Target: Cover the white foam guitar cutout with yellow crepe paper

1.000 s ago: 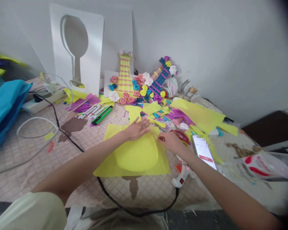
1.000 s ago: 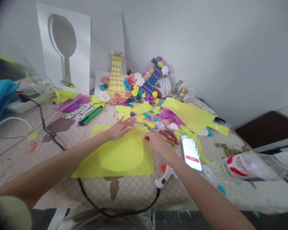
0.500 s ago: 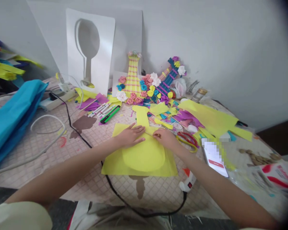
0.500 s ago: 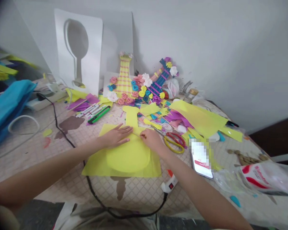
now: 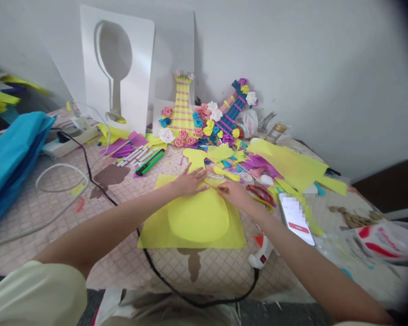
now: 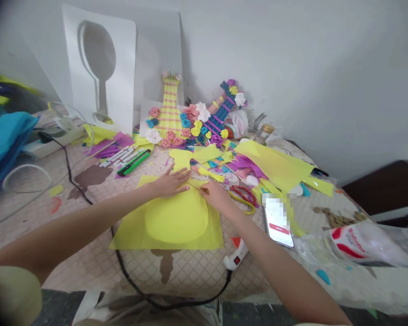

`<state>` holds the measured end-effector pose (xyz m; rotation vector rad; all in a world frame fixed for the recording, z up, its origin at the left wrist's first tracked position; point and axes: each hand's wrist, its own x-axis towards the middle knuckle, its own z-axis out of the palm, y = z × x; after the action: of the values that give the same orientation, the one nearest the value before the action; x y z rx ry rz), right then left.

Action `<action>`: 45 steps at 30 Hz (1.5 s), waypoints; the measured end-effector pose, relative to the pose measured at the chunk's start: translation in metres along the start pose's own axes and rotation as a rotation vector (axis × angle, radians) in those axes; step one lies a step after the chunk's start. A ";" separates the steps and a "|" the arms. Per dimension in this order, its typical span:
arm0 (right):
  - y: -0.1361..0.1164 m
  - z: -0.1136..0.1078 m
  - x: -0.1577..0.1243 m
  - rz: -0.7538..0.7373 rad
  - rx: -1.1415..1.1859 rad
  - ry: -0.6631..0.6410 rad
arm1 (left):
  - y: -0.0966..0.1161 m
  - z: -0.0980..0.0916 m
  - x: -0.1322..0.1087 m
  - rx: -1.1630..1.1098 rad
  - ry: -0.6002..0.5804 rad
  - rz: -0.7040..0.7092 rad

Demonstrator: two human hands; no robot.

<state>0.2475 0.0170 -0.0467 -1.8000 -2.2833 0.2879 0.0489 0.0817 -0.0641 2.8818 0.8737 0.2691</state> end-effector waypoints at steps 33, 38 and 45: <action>-0.010 -0.035 -0.058 0.323 0.666 0.123 | -0.051 -0.012 -0.097 -0.099 0.300 -0.346; -0.070 -0.041 -0.093 0.285 0.843 0.132 | 0.004 -0.052 -0.096 -0.218 0.365 -0.261; -0.137 -0.018 -0.117 0.165 0.819 0.092 | 0.123 -0.064 -0.103 -1.393 0.096 -0.258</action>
<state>0.1519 -0.1283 0.0042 -1.4930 -1.5808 0.9734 0.0182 -0.0741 0.0049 1.4660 0.6295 0.6514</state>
